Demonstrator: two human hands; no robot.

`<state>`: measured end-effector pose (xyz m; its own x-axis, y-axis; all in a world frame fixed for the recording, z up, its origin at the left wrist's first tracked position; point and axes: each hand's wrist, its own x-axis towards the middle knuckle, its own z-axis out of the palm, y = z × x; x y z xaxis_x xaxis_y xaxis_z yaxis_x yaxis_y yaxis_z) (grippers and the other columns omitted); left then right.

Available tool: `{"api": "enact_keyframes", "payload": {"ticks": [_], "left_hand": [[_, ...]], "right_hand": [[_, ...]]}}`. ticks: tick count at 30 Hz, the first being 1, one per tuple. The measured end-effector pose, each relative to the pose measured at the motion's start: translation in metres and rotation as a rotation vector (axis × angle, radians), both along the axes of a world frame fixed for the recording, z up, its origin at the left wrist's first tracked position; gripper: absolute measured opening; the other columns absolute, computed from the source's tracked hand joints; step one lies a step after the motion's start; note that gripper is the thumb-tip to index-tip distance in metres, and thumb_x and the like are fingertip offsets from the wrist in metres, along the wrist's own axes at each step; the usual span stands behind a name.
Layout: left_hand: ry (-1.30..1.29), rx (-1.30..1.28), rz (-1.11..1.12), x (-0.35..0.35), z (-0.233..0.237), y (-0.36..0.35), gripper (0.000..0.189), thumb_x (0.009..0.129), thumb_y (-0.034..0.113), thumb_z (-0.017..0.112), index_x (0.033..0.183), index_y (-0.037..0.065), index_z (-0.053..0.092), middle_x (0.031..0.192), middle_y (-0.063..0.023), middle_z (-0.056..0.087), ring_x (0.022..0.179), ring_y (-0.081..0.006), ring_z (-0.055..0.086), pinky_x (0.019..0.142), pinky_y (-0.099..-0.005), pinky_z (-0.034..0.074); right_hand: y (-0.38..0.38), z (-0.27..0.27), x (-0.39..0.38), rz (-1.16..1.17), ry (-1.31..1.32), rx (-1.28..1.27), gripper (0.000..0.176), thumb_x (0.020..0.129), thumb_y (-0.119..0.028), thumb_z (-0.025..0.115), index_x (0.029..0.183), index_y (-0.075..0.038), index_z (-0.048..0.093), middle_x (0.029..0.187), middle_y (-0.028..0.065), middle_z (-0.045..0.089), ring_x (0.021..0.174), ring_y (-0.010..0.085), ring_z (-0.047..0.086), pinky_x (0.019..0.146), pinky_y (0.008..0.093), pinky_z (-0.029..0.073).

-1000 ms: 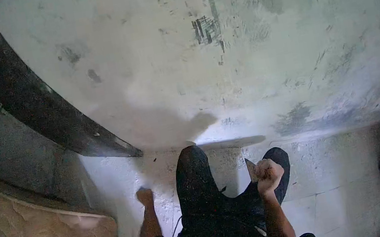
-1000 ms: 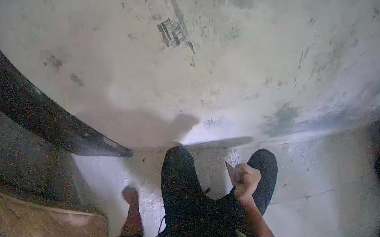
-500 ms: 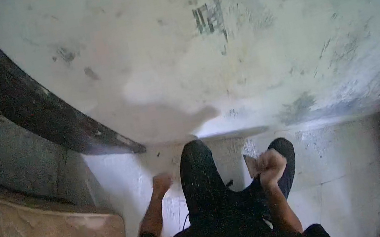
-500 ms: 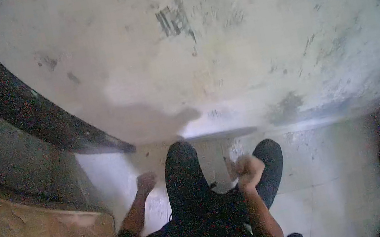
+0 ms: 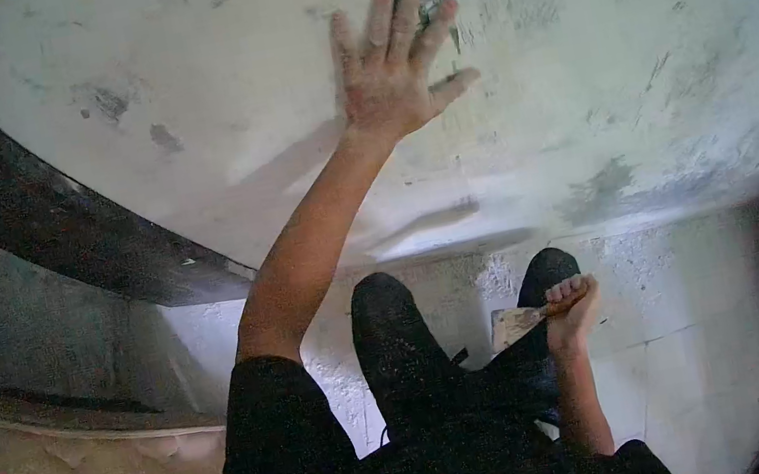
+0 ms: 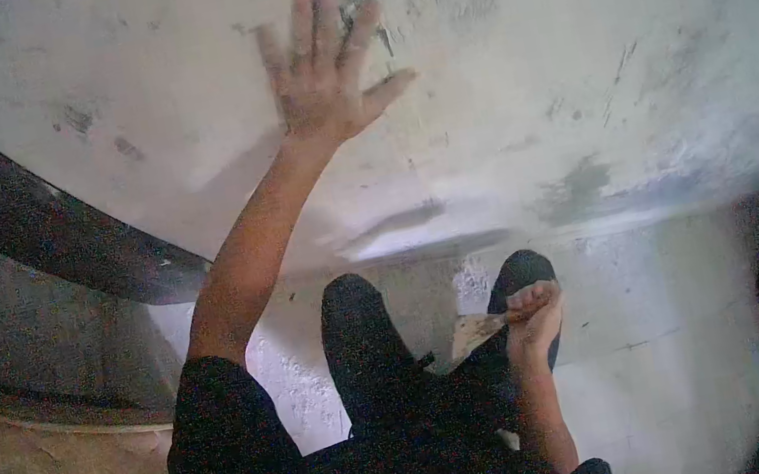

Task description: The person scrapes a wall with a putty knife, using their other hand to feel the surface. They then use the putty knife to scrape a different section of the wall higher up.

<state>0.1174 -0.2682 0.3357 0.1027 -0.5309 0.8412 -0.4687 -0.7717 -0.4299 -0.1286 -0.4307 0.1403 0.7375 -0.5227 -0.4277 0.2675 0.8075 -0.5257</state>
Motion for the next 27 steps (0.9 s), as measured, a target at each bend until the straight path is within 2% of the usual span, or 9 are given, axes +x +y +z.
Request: {"api": "enact_keyframes", "payload": {"ticks": [6,10,12,14,16,20,21,25,27], "left_hand": [[0.064,0.175,-0.015,-0.002,-0.009,0.001,0.082,0.067,0.073,0.050,0.136,0.032,0.032,0.145,-0.0069,0.022,0.135,-0.0244,0.015,0.105,-0.0585,0.001],[-0.013,0.303,-0.068,-0.003,0.006,0.003,0.078,0.069,0.070,0.051,0.135,0.034,0.032,0.145,-0.0036,0.024,0.135,-0.0229,0.018,0.107,-0.0556,0.003],[0.006,0.645,-0.157,-0.003,0.036,0.000,0.076,0.071,0.064,0.054,0.136,0.033,0.032,0.144,-0.0021,0.026,0.132,-0.0230,0.024,0.107,-0.0519,0.012],[-0.011,0.541,-0.171,0.001,0.069,-0.007,0.078,0.071,0.063,0.054,0.138,0.031,0.028,0.145,-0.0028,0.023,0.133,-0.0218,0.022,0.108,-0.0487,0.011],[0.017,0.347,-0.148,-0.005,0.098,-0.011,0.076,0.073,0.056,0.057,0.138,0.028,0.029,0.145,-0.0057,0.024,0.133,-0.0230,0.022,0.108,-0.0462,0.013],[-0.116,0.232,-0.112,-0.007,0.126,-0.019,0.071,0.078,0.056,0.051,0.138,0.023,0.031,0.145,-0.0139,0.019,0.134,-0.0309,0.017,0.104,-0.0577,0.014],[-0.114,0.235,-0.114,-0.008,0.125,-0.019,0.071,0.078,0.056,0.051,0.138,0.023,0.031,0.145,-0.0139,0.019,0.134,-0.0309,0.017,0.104,-0.0577,0.014],[-0.123,0.186,-0.090,-0.006,0.122,-0.019,0.069,0.078,0.053,0.053,0.137,0.022,0.034,0.145,-0.0147,0.020,0.133,-0.0321,0.019,0.103,-0.0584,0.015],[-0.122,0.155,-0.093,-0.007,0.120,-0.018,0.069,0.078,0.052,0.054,0.137,0.022,0.034,0.145,-0.0151,0.020,0.133,-0.0325,0.020,0.103,-0.0586,0.015]], "right_hand": [[0.000,-0.008,-0.007,-0.064,0.056,0.055,0.031,0.093,-0.028,0.036,0.066,-0.013,0.030,0.058,-0.0006,0.026,0.052,0.0126,0.024,0.050,0.0283,0.027],[-0.006,0.021,0.003,0.012,-0.034,0.004,0.034,0.093,-0.029,0.037,0.064,-0.013,0.030,0.056,-0.0013,0.025,0.049,0.0119,0.022,0.046,0.0272,0.023],[-0.011,0.048,0.018,-0.021,-0.122,-0.020,0.035,0.092,-0.027,0.037,0.061,-0.013,0.029,0.053,-0.0020,0.021,0.046,0.0114,0.018,0.041,0.0274,0.019],[-0.025,0.079,0.035,-0.083,-0.287,-0.165,0.037,0.091,-0.026,0.038,0.059,-0.013,0.027,0.052,-0.0022,0.019,0.046,0.0112,0.017,0.041,0.0280,0.019],[-0.041,0.115,0.049,-0.064,-0.517,-0.508,0.039,0.090,-0.028,0.039,0.057,-0.014,0.024,0.050,-0.0019,0.019,0.045,0.0109,0.016,0.044,0.0286,0.019],[-0.077,0.184,0.081,-0.013,-1.019,-0.431,0.040,0.092,-0.025,0.034,0.054,-0.015,0.027,0.047,-0.0031,0.019,0.044,0.0112,0.015,0.044,0.0306,0.019],[-0.075,0.206,0.082,-0.096,-0.992,-0.565,0.040,0.091,-0.024,0.034,0.053,-0.015,0.026,0.046,-0.0034,0.019,0.043,0.0106,0.015,0.044,0.0301,0.019],[-0.110,0.240,0.093,-0.042,-1.226,-0.595,0.039,0.086,-0.026,0.038,0.051,-0.017,0.025,0.046,-0.0024,0.021,0.044,0.0112,0.016,0.049,0.0305,0.020],[-0.102,0.238,0.103,-0.051,-1.148,-0.572,0.038,0.085,-0.026,0.039,0.050,-0.018,0.025,0.046,-0.0024,0.022,0.044,0.0112,0.018,0.050,0.0304,0.021]]}}
